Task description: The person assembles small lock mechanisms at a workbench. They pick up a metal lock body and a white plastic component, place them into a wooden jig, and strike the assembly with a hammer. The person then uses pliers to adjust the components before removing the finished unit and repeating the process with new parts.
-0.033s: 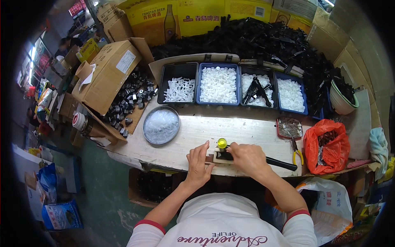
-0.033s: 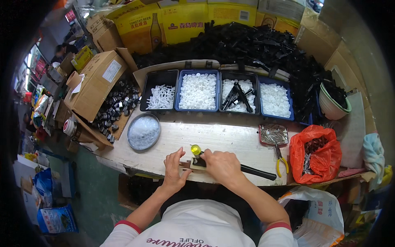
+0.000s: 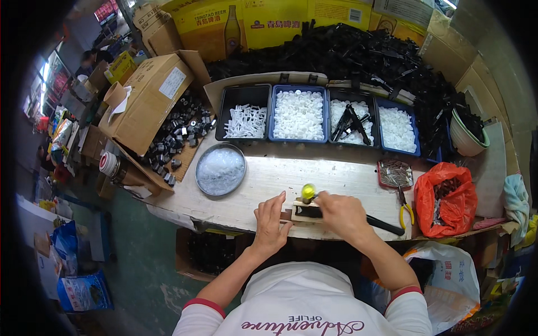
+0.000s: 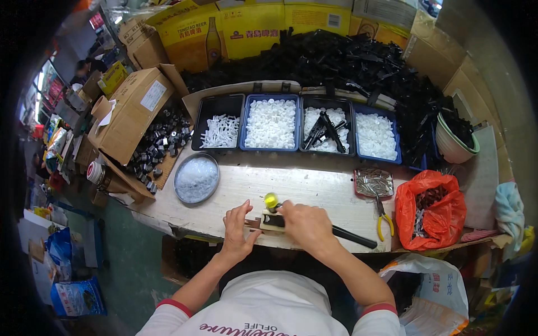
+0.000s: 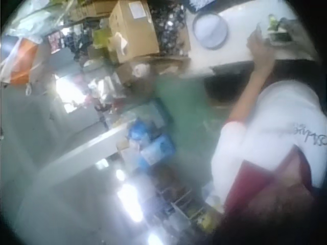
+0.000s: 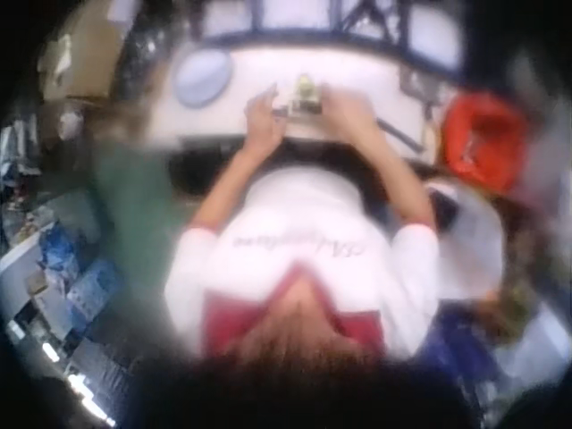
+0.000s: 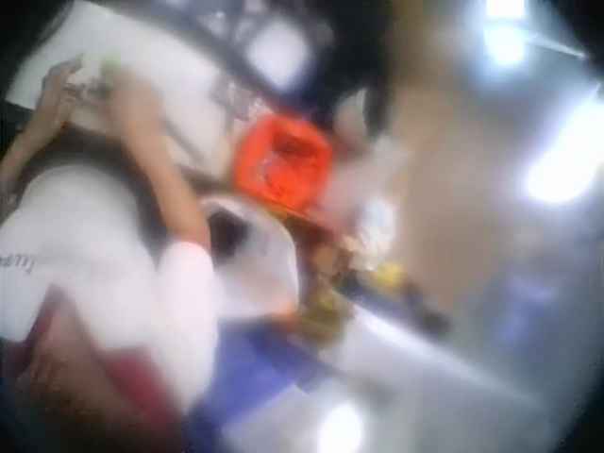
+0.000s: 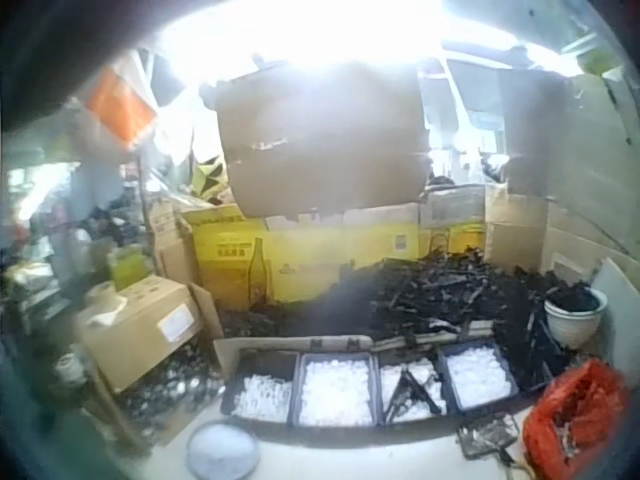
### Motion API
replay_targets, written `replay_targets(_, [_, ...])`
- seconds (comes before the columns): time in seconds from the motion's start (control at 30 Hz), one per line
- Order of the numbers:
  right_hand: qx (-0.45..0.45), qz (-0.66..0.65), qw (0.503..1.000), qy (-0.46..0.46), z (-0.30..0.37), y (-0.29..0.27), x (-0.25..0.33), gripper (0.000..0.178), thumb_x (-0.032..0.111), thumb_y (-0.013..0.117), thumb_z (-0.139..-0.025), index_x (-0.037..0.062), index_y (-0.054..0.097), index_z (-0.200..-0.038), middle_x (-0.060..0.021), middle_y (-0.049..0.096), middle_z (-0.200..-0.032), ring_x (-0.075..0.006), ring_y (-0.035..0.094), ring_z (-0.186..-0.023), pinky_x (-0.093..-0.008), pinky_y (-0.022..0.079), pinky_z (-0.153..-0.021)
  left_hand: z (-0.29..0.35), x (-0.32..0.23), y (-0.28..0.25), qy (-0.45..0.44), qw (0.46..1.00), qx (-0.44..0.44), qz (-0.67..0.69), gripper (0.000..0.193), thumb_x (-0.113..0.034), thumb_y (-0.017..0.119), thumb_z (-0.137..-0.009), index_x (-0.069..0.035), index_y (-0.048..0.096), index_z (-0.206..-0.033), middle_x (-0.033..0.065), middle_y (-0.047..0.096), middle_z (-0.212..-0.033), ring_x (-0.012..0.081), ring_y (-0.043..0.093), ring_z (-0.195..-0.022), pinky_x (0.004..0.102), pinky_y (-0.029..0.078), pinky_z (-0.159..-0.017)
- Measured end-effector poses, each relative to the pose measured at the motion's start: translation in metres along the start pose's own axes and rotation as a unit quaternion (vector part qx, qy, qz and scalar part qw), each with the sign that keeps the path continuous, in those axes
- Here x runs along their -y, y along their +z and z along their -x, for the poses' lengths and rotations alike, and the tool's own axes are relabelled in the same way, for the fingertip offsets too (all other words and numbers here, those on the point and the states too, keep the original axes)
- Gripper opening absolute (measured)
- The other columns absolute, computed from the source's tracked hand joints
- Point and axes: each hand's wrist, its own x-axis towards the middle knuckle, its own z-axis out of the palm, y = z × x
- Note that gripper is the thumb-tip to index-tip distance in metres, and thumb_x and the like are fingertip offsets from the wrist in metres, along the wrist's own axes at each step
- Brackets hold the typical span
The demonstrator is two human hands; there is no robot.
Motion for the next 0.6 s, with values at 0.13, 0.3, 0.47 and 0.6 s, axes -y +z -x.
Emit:
replay_targets(0.13, [-0.110, -0.007, 0.991, 0.078, 0.019, -0.009, -0.024, 0.016, 0.022, 0.051, -0.084, 0.0064, 0.053, -0.079, -0.0110, 0.056, -0.057, -0.0306, 0.056, -0.049, -0.0419, 0.042, -0.045, -0.008, -0.004, -0.001, -0.003, 0.999, 0.035, 0.012, 0.074, -0.004, 0.069, -0.063, -0.003, 0.033, -0.128, 0.0126, 0.047, -0.112, 0.0276, 0.043, -0.098, 0.0383, 0.029, -0.084])
replay_targets(0.3, [-0.133, 0.066, 0.977, 0.151, 0.054, 0.005, -0.055, 0.013, 0.019, 0.053, -0.082, 0.0061, 0.054, -0.081, -0.0110, 0.054, -0.061, -0.0298, 0.055, -0.055, -0.0399, 0.043, -0.050, -0.030, -0.025, 0.022, 0.089, 0.993, 0.074, -0.005, 0.061, -0.005, 0.068, -0.065, -0.004, 0.044, -0.121, 0.0100, 0.052, -0.106, 0.0256, 0.045, -0.095, 0.0369, 0.029, -0.083])
replay_targets(0.47, [-0.167, -0.022, 0.979, 0.118, 0.072, 0.019, -0.091, 0.019, 0.012, 0.060, -0.075, 0.0028, 0.056, -0.091, -0.0135, 0.052, -0.085, -0.0284, 0.050, -0.083, -0.0390, 0.040, -0.073, -0.046, -0.018, 0.041, 0.179, 0.975, 0.128, 0.020, 0.051, -0.005, 0.065, -0.069, -0.004, 0.049, -0.117, 0.0093, 0.054, -0.099, 0.0237, 0.049, -0.090, 0.0369, 0.033, -0.079])
replay_targets(0.6, [-0.222, 0.111, 0.944, 0.216, 0.091, -0.005, -0.122, 0.021, 0.013, 0.060, -0.074, -0.0003, 0.053, -0.088, -0.0154, 0.050, -0.092, -0.0310, 0.047, -0.088, -0.0408, 0.038, -0.075, -0.056, -0.016, 0.016, 0.050, 0.972, 0.112, 0.199, 0.047, 0.000, 0.060, -0.074, -0.001, 0.046, -0.118, 0.0112, 0.054, -0.099, 0.0246, 0.055, -0.085, 0.0347, 0.043, -0.076])
